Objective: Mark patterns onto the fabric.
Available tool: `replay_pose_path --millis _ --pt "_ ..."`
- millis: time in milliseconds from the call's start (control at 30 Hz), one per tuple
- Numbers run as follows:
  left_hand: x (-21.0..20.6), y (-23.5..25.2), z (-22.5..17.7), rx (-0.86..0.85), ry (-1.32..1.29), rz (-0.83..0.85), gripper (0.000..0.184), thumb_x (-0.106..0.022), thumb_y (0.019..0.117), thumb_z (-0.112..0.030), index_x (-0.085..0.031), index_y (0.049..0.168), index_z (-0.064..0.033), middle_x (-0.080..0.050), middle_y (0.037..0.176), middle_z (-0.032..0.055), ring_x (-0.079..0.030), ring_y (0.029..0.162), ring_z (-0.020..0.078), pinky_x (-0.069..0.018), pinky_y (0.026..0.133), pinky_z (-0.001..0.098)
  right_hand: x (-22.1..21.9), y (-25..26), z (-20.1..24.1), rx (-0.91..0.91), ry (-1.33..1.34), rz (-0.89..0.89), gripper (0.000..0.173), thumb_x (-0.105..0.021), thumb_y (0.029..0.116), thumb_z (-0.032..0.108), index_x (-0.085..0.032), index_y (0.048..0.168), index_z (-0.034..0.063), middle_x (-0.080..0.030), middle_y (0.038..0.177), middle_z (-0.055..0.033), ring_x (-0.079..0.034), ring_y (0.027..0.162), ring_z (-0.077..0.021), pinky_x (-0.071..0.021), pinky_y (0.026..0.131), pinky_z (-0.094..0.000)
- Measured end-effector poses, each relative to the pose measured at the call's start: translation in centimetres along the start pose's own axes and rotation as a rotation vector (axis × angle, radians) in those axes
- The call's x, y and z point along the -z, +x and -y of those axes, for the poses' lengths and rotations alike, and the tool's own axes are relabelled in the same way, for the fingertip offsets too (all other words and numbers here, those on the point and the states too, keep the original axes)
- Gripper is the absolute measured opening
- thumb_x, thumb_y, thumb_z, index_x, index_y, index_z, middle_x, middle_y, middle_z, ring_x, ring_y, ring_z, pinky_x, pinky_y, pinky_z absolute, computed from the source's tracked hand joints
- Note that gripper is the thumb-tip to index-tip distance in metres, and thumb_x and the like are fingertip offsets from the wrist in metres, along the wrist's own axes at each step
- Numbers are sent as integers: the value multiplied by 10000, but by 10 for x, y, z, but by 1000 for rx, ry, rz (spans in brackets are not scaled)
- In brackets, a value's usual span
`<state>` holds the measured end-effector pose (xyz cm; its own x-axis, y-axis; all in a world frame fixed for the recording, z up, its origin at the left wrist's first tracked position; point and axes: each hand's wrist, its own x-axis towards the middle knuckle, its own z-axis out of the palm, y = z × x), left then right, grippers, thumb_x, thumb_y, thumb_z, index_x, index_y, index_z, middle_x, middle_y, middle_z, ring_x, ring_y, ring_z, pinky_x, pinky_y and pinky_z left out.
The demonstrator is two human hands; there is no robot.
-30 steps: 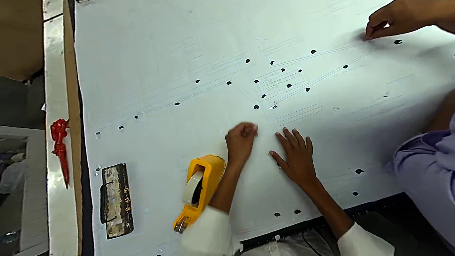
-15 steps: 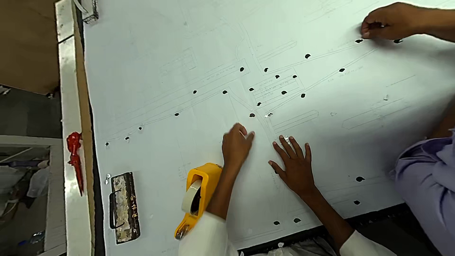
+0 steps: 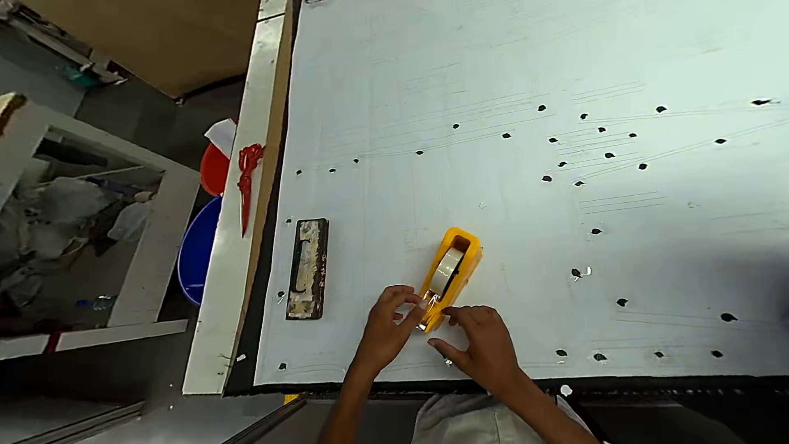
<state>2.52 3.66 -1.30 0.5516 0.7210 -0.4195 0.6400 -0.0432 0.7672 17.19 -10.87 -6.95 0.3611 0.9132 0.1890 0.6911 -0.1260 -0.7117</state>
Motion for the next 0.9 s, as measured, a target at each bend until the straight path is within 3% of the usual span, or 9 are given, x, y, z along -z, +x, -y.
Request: replay_pose_path --millis 167,233,300,367,467,533,633,733,900 --pt "1 -13 -3 -133 -97 -100 120 -698 958 -221 -751 938 -115 -632 1150 30 -621 1023 161 -544 834 350 -17 -1 10 88 -165 -101 347 -624 941 472 -774 939 160 -718 792 31 -678 722 -152 -540 777 -424" --pt "6 -26 -10 -144 -72 -141 124 -697 951 -241 -759 912 -142 -679 1017 -21 -626 924 117 -500 766 328 -16 -2 11 84 -196 -118 340 -635 928 470 -780 927 162 -716 779 39 -673 708 -143 -535 786 -428" --pt "10 -40 -10 -86 -25 -134 144 -675 975 -248 -747 919 -137 -696 828 -46 -639 750 87 -512 675 296 -16 -3 12 63 -202 -123 329 -654 910 466 -781 924 163 -711 768 46 -669 699 -137 -533 784 -431" --pt "11 -48 -3 -31 -4 -107 174 -628 1002 -229 -735 926 -115 -679 736 -51 -622 660 69 -505 629 256 -16 -1 13 50 -214 -128 329 -656 905 472 -784 919 169 -709 755 53 -666 687 -132 -530 778 -429" --pt "1 -48 16 7 -69 -100 177 -618 1011 -186 -732 912 -93 -663 713 -51 -594 628 56 -481 606 222 -17 -2 13 38 -210 -130 320 -673 885 464 -786 905 165 -703 735 55 -661 672 -127 -527 773 -430" --pt "-8 -41 26 78 -298 -73 179 -604 1019 -111 -725 904 -46 -656 710 -13 -577 622 66 -464 605 206 -15 -1 11 40 -193 -113 319 -683 884 463 -782 909 161 -702 736 53 -661 676 -124 -526 798 -433" --pt "-20 -36 31 327 -791 59 221 -488 1059 -74 -654 923 -19 -588 683 -6 -541 559 48 -478 539 177 -9 1 5 55 -118 -48 310 -690 913 446 -778 933 149 -721 775 43 -681 718 -119 -525 862 -436" --pt "-53 -49 30 530 -831 184 209 -449 1080 -108 -621 979 -47 -572 667 -48 -526 522 30 -470 510 179 13 -1 -15 14 -78 -42 311 -657 945 422 -784 953 139 -742 812 35 -704 755 -128 -535 881 -435" --pt "-106 -54 -32 121 -552 329 137 -571 998 -57 -699 968 -18 -655 712 -56 -583 578 6 -502 546 174 82 -1 -93 -222 -74 -242 270 -662 949 308 -775 1041 81 -758 942 -52 -729 893 -250 -581 832 -495"
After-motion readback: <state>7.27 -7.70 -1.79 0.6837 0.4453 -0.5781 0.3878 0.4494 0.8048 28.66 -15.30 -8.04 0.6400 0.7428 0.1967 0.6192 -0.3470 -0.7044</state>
